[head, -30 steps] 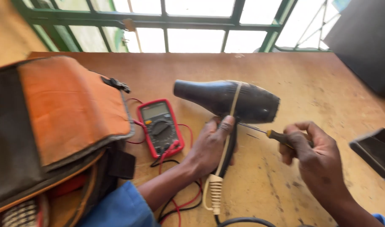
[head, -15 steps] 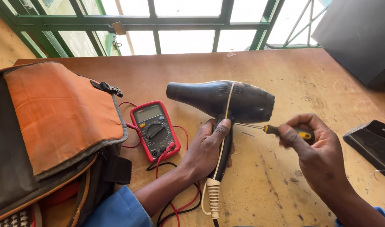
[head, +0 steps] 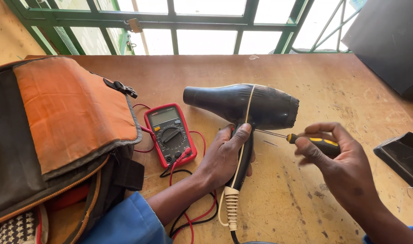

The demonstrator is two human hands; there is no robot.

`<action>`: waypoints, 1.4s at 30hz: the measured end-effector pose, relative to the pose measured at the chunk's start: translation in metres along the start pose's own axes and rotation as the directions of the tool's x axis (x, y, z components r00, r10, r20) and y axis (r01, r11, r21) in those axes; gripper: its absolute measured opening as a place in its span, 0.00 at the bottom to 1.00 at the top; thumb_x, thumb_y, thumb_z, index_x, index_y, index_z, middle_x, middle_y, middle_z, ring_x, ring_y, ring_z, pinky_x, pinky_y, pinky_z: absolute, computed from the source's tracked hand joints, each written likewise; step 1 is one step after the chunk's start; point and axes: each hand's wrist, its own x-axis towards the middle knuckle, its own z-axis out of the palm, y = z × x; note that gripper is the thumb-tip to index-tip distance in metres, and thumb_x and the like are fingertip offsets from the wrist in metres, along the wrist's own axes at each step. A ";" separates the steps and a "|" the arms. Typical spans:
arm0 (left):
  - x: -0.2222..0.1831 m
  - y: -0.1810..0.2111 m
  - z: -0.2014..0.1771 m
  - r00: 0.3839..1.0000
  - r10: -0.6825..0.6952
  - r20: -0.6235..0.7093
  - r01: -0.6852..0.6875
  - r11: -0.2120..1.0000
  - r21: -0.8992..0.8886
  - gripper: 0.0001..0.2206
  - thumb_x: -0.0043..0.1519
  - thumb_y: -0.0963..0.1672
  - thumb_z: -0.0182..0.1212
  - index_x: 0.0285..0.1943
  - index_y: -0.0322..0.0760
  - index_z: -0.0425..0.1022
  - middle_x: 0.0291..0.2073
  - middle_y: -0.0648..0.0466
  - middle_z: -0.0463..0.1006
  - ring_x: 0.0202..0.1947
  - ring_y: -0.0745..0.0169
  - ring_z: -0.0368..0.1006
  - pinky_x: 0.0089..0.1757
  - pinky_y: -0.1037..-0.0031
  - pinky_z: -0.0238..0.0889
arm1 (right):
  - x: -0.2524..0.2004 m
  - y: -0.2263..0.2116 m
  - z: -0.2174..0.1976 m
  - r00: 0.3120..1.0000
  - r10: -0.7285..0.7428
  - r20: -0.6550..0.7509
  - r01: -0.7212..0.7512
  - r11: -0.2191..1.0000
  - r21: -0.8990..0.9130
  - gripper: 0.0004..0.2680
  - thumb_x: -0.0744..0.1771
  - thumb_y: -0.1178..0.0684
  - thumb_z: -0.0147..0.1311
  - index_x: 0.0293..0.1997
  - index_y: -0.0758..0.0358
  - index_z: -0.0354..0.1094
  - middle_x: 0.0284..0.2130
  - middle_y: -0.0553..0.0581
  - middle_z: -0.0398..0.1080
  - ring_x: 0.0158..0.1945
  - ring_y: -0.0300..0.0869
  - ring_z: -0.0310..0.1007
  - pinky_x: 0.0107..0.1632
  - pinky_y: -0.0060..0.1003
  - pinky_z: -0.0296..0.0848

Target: Using a screwdriver to remove screws and open the plastic housing of a hair dryer to access internal components.

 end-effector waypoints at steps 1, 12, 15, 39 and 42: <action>-0.001 0.002 0.000 1.000 -0.001 -0.001 0.001 1.000 0.013 0.17 0.69 0.53 0.44 0.45 0.36 0.61 0.23 0.44 0.74 0.14 0.53 0.71 0.21 0.67 0.62 | -0.005 -0.008 0.003 0.999 0.048 -0.003 -0.048 0.994 -0.100 0.10 0.68 0.49 0.54 0.46 0.66 0.71 0.29 0.68 0.77 0.31 0.50 0.74 0.42 0.43 0.78; 0.001 0.001 0.000 1.000 -0.016 0.006 0.016 1.000 -0.021 0.17 0.69 0.53 0.45 0.47 0.35 0.61 0.23 0.42 0.73 0.15 0.52 0.70 0.21 0.67 0.62 | 0.004 0.000 0.000 1.000 -0.026 -0.008 0.027 0.999 0.025 0.11 0.64 0.59 0.56 0.49 0.61 0.61 0.45 0.61 0.75 0.44 0.47 0.74 0.49 0.42 0.74; 0.001 -0.001 0.000 1.000 0.014 0.010 -0.014 1.000 -0.012 0.16 0.69 0.52 0.45 0.43 0.35 0.61 0.23 0.41 0.73 0.15 0.52 0.70 0.20 0.67 0.63 | 0.010 0.010 -0.003 1.000 0.002 0.019 -0.002 0.999 -0.032 0.08 0.70 0.51 0.48 0.47 0.67 0.66 0.35 0.65 0.73 0.32 0.50 0.70 0.36 0.43 0.73; -0.007 0.003 0.006 0.998 0.055 -0.009 -0.052 0.984 0.170 0.19 0.69 0.53 0.41 0.40 0.34 0.64 0.23 0.45 0.78 0.16 0.56 0.72 0.20 0.66 0.63 | 0.013 0.027 -0.015 0.976 -0.197 0.097 0.186 0.976 0.109 0.10 0.72 0.48 0.49 0.38 0.63 0.66 0.24 0.60 0.73 0.22 0.40 0.68 0.28 0.31 0.69; -0.006 0.001 0.006 0.998 0.054 -0.016 -0.050 0.984 0.170 0.19 0.68 0.54 0.41 0.39 0.34 0.64 0.23 0.45 0.77 0.16 0.56 0.72 0.20 0.66 0.64 | 0.014 0.031 -0.018 0.968 -0.235 0.084 0.224 0.966 0.129 0.05 0.68 0.53 0.55 0.41 0.59 0.64 0.31 0.57 0.73 0.29 0.39 0.69 0.35 0.32 0.74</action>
